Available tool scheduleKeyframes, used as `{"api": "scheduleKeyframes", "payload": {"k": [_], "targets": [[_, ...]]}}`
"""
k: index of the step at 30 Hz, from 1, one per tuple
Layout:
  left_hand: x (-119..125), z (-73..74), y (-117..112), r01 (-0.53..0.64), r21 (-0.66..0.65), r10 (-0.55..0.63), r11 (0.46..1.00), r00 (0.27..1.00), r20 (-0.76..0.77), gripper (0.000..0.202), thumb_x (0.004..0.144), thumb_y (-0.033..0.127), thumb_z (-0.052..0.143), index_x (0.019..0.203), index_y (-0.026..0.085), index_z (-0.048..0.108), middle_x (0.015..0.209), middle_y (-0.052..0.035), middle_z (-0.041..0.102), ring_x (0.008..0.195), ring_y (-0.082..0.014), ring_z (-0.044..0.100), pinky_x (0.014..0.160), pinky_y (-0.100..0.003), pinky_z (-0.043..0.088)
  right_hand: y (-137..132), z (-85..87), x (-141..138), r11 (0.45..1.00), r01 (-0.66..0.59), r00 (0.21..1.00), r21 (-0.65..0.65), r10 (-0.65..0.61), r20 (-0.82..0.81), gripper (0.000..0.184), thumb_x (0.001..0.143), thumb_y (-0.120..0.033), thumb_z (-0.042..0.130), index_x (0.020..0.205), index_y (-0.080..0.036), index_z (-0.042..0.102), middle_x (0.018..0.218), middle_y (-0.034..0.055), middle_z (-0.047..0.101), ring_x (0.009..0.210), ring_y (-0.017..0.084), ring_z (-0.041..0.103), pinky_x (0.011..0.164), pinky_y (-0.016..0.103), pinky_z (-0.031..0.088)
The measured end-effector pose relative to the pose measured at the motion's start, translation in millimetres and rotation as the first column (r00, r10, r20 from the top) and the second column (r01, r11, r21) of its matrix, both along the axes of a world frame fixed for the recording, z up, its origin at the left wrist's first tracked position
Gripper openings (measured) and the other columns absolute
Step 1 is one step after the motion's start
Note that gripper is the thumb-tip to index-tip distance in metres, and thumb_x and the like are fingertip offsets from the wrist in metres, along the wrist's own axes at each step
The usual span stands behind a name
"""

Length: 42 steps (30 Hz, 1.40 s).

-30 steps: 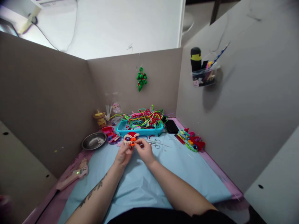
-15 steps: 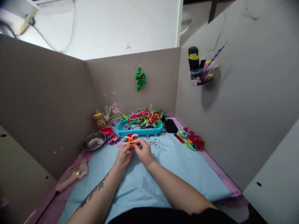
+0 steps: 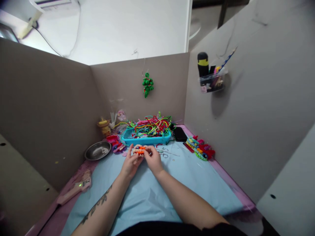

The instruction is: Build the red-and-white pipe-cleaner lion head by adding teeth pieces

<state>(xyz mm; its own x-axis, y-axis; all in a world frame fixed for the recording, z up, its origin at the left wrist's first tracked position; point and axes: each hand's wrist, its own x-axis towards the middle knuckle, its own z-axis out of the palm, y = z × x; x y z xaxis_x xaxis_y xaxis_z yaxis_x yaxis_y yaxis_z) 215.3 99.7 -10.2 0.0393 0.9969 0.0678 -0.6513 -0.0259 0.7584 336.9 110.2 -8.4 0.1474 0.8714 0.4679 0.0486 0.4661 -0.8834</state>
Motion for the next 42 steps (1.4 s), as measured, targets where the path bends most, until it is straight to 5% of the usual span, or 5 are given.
{"api": "scheduleKeyframes", "payload": {"k": [6,10,19,30,42], "targets": [[-1.8,-6.9,3.7,-0.169,-0.117,0.126,0.979,0.942,-0.31,0.066,0.072,0.034,0.066,0.13,0.027,0.036,0.082,-0.0023,0.061,0.064,-0.0142,0.061,0.063,-0.029,0.047,4.8,-4.1,1.8,0.998,-0.022,1.0,-0.056,0.021,-0.011,0.013,0.074,-0.03,0.055,0.079,-0.018,0.059,0.07,0.0023,0.064,0.061,0.016,0.058,0.057,0.026,0.047],[-14.3,-3.4,4.1,-0.424,0.264,0.494,0.866,0.647,-0.581,0.038,0.067,0.033,0.07,0.103,0.022,0.062,0.069,-0.0001,0.051,0.061,-0.0143,0.051,0.062,-0.028,0.042,4.4,-3.6,2.3,0.997,-0.024,0.999,-0.071,0.026,0.029,0.015,0.074,-0.03,0.054,0.079,-0.017,0.062,0.069,0.0026,0.065,0.061,0.016,0.058,0.057,0.026,0.047],[-20.0,4.1,0.7,-0.112,0.646,0.637,0.755,0.355,-0.684,0.017,0.068,0.026,0.067,0.084,0.027,0.072,0.075,-0.0039,0.052,0.078,-0.0207,0.048,0.077,-0.033,0.038,-2.4,6.2,7.2,0.989,-0.005,0.962,0.149,-0.035,0.27,0.015,0.076,-0.021,0.05,0.077,-0.02,0.065,0.074,0.0038,0.065,0.071,0.017,0.058,0.068,0.03,0.047],[-17.2,2.7,0.4,-0.109,0.586,0.558,0.803,0.486,-0.673,0.01,0.067,0.032,0.068,0.073,0.025,0.071,0.072,-0.0049,0.054,0.073,-0.0206,0.047,0.075,-0.033,0.036,-7.2,12.5,8.3,0.969,-0.133,0.937,0.207,0.055,0.345,0.018,0.074,-0.014,0.05,0.08,-0.021,0.066,0.081,0.0044,0.067,0.077,0.018,0.06,0.07,0.031,0.048],[-19.6,1.3,2.9,-0.101,0.618,0.598,0.78,0.412,-0.687,0.008,0.067,0.021,0.068,0.073,0.025,0.071,0.069,-0.004,0.054,0.069,-0.0196,0.046,0.072,-0.033,0.035,-0.8,7.3,17.6,0.973,-0.128,0.93,0.192,0.05,0.365,0.019,0.075,-0.014,0.048,0.081,-0.02,0.065,0.079,0.004,0.065,0.074,0.017,0.059,0.069,0.029,0.047]]}}
